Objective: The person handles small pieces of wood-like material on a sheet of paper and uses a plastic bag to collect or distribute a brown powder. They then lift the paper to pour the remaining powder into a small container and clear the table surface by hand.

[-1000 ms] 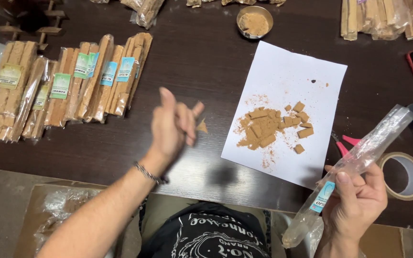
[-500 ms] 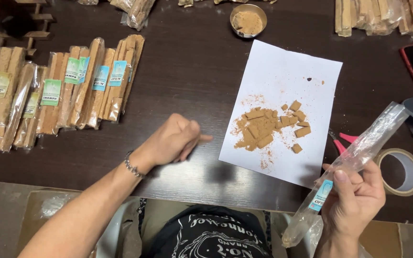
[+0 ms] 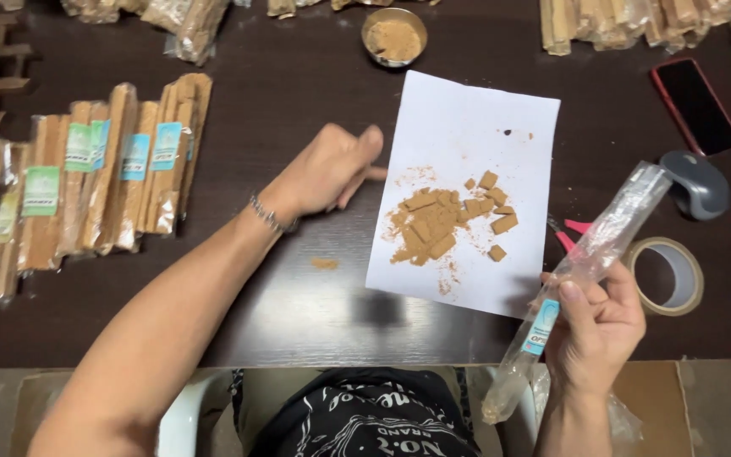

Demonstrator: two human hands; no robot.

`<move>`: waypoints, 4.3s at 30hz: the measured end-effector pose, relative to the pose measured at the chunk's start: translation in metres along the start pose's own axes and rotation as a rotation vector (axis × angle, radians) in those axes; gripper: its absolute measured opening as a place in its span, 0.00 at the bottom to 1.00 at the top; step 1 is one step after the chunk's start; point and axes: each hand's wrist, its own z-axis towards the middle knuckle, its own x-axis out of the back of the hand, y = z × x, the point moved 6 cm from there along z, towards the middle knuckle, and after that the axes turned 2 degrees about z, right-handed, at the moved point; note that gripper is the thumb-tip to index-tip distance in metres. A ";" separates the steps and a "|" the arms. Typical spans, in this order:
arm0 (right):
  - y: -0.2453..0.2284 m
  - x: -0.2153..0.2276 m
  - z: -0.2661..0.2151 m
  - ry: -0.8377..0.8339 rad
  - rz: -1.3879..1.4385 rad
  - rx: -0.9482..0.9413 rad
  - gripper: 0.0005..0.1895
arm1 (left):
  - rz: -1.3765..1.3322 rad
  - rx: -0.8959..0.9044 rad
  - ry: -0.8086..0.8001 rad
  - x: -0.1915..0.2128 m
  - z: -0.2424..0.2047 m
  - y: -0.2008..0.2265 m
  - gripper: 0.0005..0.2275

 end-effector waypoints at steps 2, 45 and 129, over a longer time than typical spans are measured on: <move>0.005 0.003 0.001 0.004 0.011 -0.007 0.26 | 0.026 -0.014 -0.061 -0.008 -0.015 -0.004 0.38; -0.009 -0.100 -0.038 -0.376 -0.202 -0.122 0.37 | -0.416 0.033 0.235 -0.073 -0.039 0.022 0.21; -0.149 -0.058 -0.001 -0.964 -0.472 0.094 0.11 | 0.235 -0.154 -0.145 -0.131 -0.128 0.049 0.15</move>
